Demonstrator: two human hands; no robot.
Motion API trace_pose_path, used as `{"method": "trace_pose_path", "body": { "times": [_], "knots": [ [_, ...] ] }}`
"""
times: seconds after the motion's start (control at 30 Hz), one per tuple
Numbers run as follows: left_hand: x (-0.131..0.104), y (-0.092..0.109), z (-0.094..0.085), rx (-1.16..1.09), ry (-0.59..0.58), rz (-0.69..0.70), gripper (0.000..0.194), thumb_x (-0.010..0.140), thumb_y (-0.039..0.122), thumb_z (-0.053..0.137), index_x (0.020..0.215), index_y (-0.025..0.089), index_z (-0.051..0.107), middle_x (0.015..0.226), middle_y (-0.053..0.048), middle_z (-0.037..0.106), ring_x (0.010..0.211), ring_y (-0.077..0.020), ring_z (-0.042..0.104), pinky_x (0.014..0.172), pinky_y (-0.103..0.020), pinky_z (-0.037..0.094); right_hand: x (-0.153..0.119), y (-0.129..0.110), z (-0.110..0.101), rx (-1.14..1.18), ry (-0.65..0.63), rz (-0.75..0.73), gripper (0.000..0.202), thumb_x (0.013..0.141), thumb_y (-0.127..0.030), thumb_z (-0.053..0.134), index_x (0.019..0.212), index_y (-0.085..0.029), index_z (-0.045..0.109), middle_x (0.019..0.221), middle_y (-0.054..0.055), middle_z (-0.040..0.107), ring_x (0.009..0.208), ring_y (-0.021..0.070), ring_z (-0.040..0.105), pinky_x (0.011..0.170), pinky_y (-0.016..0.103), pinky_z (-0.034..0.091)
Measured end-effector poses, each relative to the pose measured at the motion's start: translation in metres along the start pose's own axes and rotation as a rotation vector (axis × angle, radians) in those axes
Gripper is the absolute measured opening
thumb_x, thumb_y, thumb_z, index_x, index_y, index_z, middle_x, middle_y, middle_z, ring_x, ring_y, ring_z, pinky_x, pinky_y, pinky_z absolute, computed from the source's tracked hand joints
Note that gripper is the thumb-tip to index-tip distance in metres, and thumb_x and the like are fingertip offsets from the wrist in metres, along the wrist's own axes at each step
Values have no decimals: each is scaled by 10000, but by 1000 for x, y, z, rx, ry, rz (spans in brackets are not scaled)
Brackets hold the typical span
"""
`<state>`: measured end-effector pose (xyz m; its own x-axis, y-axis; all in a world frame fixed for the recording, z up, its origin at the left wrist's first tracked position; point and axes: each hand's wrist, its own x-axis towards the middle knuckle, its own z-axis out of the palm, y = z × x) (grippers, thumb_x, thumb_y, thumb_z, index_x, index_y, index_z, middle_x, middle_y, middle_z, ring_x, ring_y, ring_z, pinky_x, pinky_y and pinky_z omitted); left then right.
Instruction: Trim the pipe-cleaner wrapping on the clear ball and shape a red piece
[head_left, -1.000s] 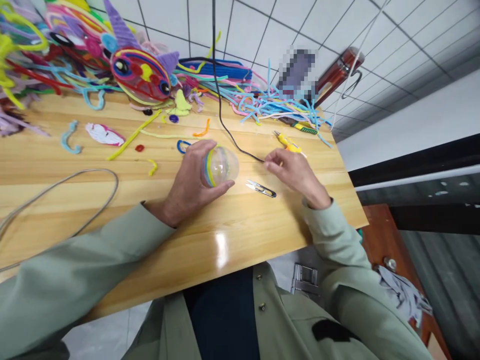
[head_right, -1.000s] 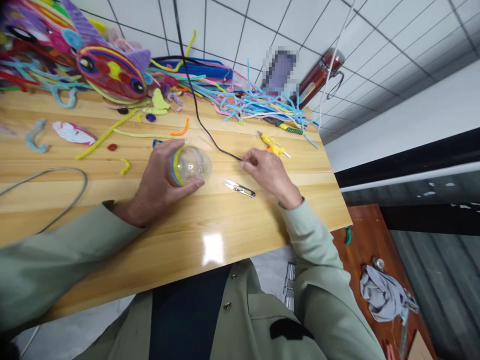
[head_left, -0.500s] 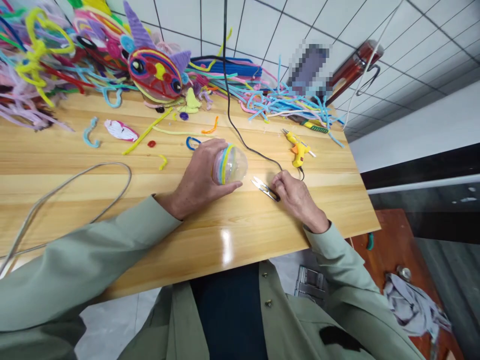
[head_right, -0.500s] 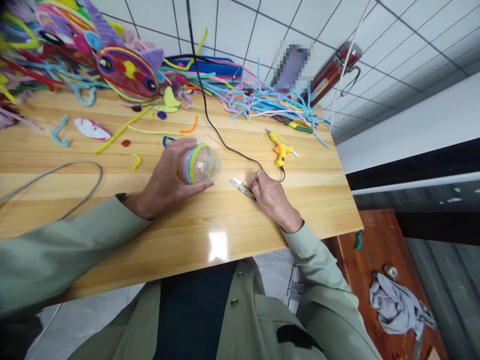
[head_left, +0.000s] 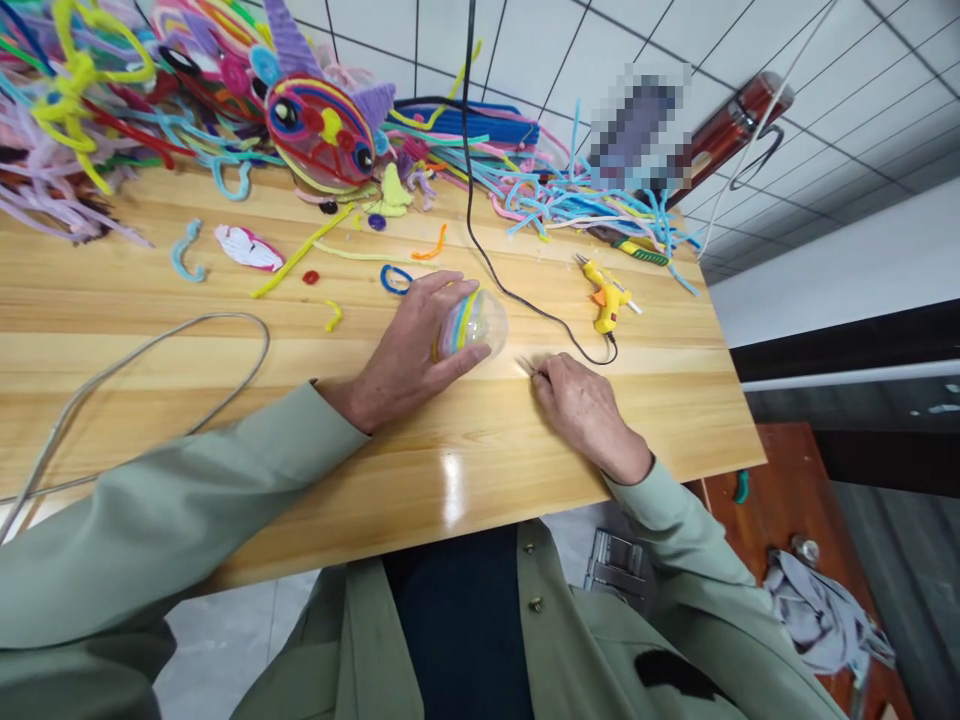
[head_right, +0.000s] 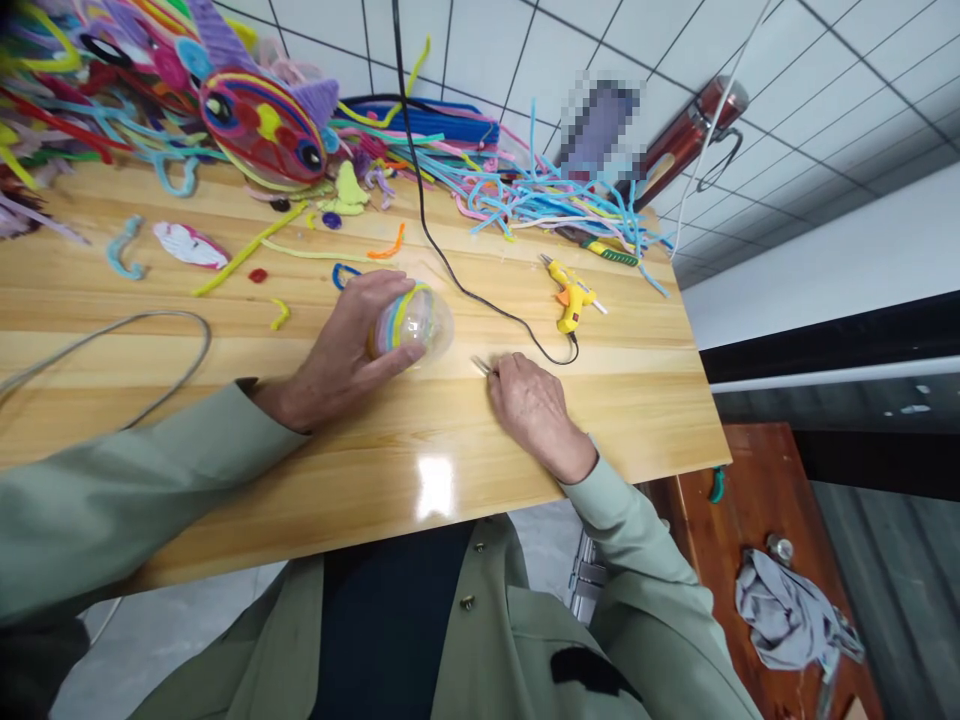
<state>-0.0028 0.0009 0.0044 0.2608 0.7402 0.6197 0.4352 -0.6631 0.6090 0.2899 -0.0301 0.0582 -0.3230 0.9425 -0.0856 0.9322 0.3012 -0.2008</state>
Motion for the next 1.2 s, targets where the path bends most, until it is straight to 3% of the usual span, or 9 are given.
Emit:
{"method": "trace_pose_path", "body": {
  "times": [0.1,0.2,0.3,0.47,0.73,0.87,1.0,1.1,1.2],
  "knots": [
    [0,0,1,6,-22,-40,795,1042,758,760,1654,313,516,1623,-156,620,1585,-397,557,1372,-662,443,5,6,-12,392,-1,24,179,1107,-385,532,979,-267,572,872,58,743,769,239,662,748,373,467],
    [0,1,2,-16,-4,-38,778,1013,702,833,1625,315,549,1605,-153,639,1576,-402,572,1358,-658,465,10,-2,-29,872,-17,-6,318,1100,-547,644,948,-279,564,773,-23,672,657,172,571,687,333,465],
    [0,2,1,2,-1,-43,811,993,650,875,1639,304,527,1613,-158,637,1566,-411,581,1343,-660,479,17,-24,-40,1075,-46,-27,423,1007,-624,811,906,-270,604,672,-67,575,584,133,440,609,308,380],
    [-1,0,0,15,5,-36,896,953,683,910,1651,302,497,1609,-155,645,1546,-415,607,1324,-640,500,32,-47,-37,1138,-174,-41,444,961,-625,875,880,-249,655,637,-61,620,547,110,395,563,303,286],
    [-1,-1,-1,20,29,29,892,982,859,774,1622,304,495,1588,-136,654,1546,-389,618,1284,-669,546,40,-42,-24,1204,-232,-36,306,936,-450,870,872,-225,672,674,-42,689,610,114,511,619,285,354],
    [1,6,-5,14,-28,-50,831,1025,863,716,1588,280,532,1568,-115,680,1515,-373,638,1265,-688,572,36,-43,-22,1257,-249,-33,350,949,-503,887,885,-227,682,635,-50,691,562,106,484,587,280,328],
    [3,6,-8,45,-62,-75,936,989,940,676,1638,287,510,1574,-106,676,1486,-372,645,1262,-702,566,34,-43,-19,1317,-256,-35,378,956,-532,890,892,-225,680,620,-47,695,541,99,473,564,278,297],
    [4,6,-8,18,-58,-39,929,961,905,746,1649,328,509,1547,-143,677,1476,-399,647,1264,-699,552,33,-43,-18,1347,-294,-34,406,963,-569,876,890,-228,668,610,-47,696,515,92,404,528,280,233],
    [4,8,-8,-41,-60,-27,798,1007,797,781,1636,383,514,1556,-140,657,1510,-402,628,1289,-679,536,33,-44,-17,1375,-315,-23,409,953,-567,881,886,-231,658,596,-53,692,495,85,355,507,281,201]
  ]
}}
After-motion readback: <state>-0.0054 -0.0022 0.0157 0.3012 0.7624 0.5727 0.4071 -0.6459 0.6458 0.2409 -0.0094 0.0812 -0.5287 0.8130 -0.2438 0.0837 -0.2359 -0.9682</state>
